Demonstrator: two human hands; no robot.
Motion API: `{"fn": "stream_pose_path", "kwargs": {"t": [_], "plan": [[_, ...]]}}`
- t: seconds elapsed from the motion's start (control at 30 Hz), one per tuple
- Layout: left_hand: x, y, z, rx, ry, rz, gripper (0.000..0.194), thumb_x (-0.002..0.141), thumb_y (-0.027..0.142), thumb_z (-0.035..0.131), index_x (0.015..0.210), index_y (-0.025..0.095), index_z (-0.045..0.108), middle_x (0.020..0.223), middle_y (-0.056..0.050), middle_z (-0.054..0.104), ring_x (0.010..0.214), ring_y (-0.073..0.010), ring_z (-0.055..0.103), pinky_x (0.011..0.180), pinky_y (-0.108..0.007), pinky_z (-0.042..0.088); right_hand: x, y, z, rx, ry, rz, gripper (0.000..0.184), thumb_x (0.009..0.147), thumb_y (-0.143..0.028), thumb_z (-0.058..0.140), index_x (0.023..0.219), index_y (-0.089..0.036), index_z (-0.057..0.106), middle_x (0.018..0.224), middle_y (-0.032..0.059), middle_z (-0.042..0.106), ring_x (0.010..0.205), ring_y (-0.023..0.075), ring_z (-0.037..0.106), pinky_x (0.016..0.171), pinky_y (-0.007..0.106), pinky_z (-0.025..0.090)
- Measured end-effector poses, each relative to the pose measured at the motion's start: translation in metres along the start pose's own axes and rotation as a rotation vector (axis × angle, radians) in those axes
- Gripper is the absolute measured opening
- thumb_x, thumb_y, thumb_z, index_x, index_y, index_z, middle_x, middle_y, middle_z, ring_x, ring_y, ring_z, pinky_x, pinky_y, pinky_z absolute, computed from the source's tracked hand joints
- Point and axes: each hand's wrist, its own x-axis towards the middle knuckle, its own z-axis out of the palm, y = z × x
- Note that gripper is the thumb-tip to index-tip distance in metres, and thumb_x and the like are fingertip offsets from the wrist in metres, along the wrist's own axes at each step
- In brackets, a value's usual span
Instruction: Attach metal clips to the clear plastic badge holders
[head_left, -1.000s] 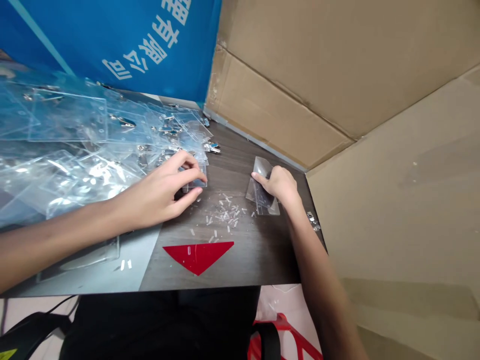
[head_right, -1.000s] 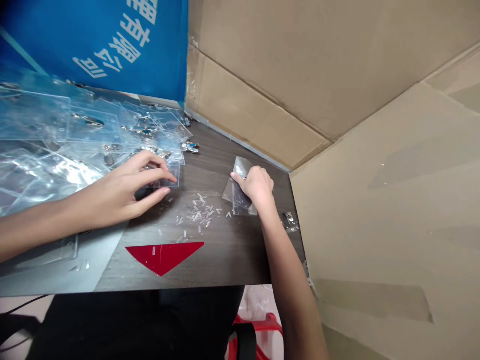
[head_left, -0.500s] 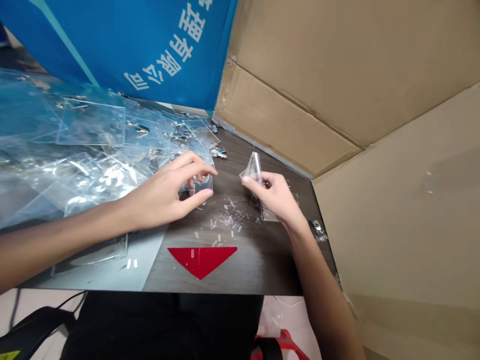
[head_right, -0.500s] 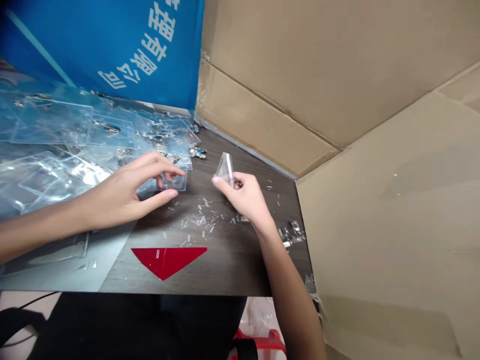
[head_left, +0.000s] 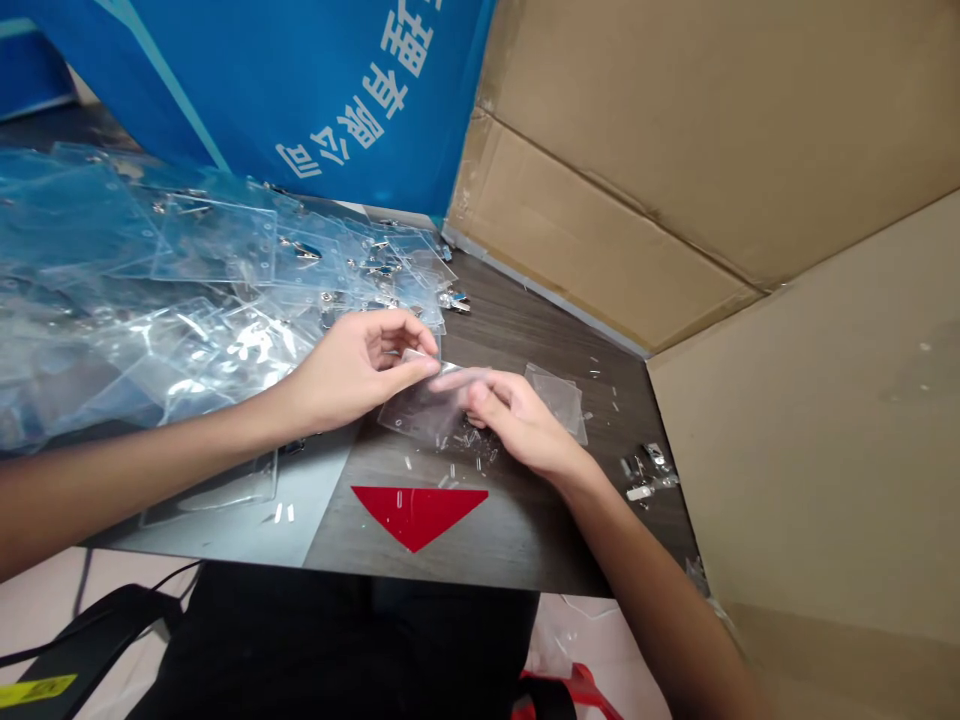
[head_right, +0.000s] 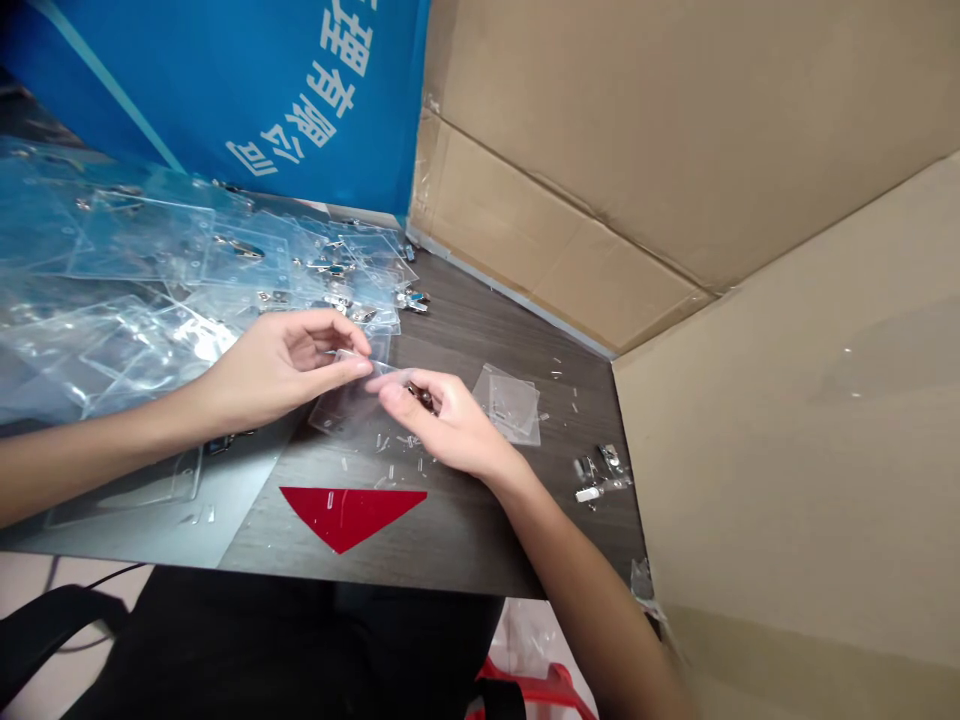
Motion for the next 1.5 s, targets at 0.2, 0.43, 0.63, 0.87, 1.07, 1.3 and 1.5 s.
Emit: {"fn": "stream_pose_path", "kwargs": {"t": [0.2,0.43,0.63,0.87,1.07,1.3,1.5], "plan": [[0.0,0.002,-0.001,-0.029,0.057,0.046,0.023,0.085,0.03,0.09,0.098,0.017,0.076,0.094,-0.005,0.078,0.085,-0.0159,0.074,0.076,-0.024,0.06,-0.002,-0.001,-0.002,-0.055,0.167,0.047,0.044,0.088,-0.063,0.091,0.1,-0.021,0.084,0.068,-0.0065,0.043,0.065,0.0134,0.038,0.064,0.029,0.035],[-0.003,0.012,-0.007,-0.075,-0.074,-0.026,0.016,0.097,0.033,0.08,0.099,0.017,0.081,0.086,-0.004,0.078,0.07,-0.0129,0.069,0.064,-0.022,0.058,-0.003,0.001,-0.001,-0.025,0.274,-0.038,0.025,0.093,-0.048,0.086,0.094,-0.024,0.086,0.077,0.001,0.065,0.073,0.0165,0.051,0.065,0.03,0.038],[-0.002,0.011,-0.012,-0.068,-0.246,-0.071,0.016,0.098,0.033,0.081,0.101,0.018,0.083,0.084,-0.004,0.081,0.07,-0.0132,0.072,0.066,-0.021,0.06,-0.003,-0.001,-0.001,-0.025,0.354,-0.076,0.021,0.095,-0.045,0.083,0.097,-0.025,0.086,0.078,0.0001,0.068,0.069,0.0155,0.048,0.063,0.03,0.038],[-0.004,0.004,-0.005,-0.243,-0.268,-0.165,0.015,0.094,0.028,0.088,0.104,0.017,0.084,0.089,-0.005,0.085,0.077,-0.0154,0.079,0.074,-0.023,0.065,-0.006,-0.006,0.003,-0.158,0.346,-0.23,0.011,0.095,-0.033,0.083,0.102,-0.025,0.087,0.068,-0.0051,0.055,0.062,0.0134,0.042,0.064,0.031,0.04],[-0.004,0.006,-0.004,-0.508,-0.131,-0.311,0.024,0.085,0.02,0.094,0.107,0.019,0.085,0.109,-0.007,0.087,0.103,-0.0215,0.084,0.101,-0.031,0.068,-0.011,-0.009,0.01,-0.269,0.211,-0.306,0.023,0.09,-0.028,0.091,0.113,-0.026,0.086,0.072,-0.0078,0.049,0.063,0.0118,0.041,0.067,0.03,0.043],[-0.005,0.015,-0.003,-0.73,-0.266,-0.425,0.046,0.097,0.056,0.081,0.123,0.019,0.085,0.136,-0.019,0.085,0.131,-0.042,0.081,0.104,-0.051,0.073,-0.012,-0.011,0.011,-0.282,0.234,-0.19,0.051,0.081,-0.044,0.102,0.125,-0.027,0.082,0.072,-0.0085,0.044,0.067,0.0148,0.043,0.066,0.031,0.042],[-0.006,0.012,-0.001,-0.572,-0.205,-0.385,0.041,0.081,0.018,0.095,0.12,0.017,0.083,0.116,-0.013,0.089,0.107,-0.0274,0.087,0.098,-0.036,0.071,-0.009,-0.009,0.013,-0.171,0.354,-0.147,0.027,0.099,-0.037,0.08,0.121,-0.026,0.069,0.072,-0.0086,0.046,0.065,0.0145,0.045,0.066,0.031,0.043]]}}
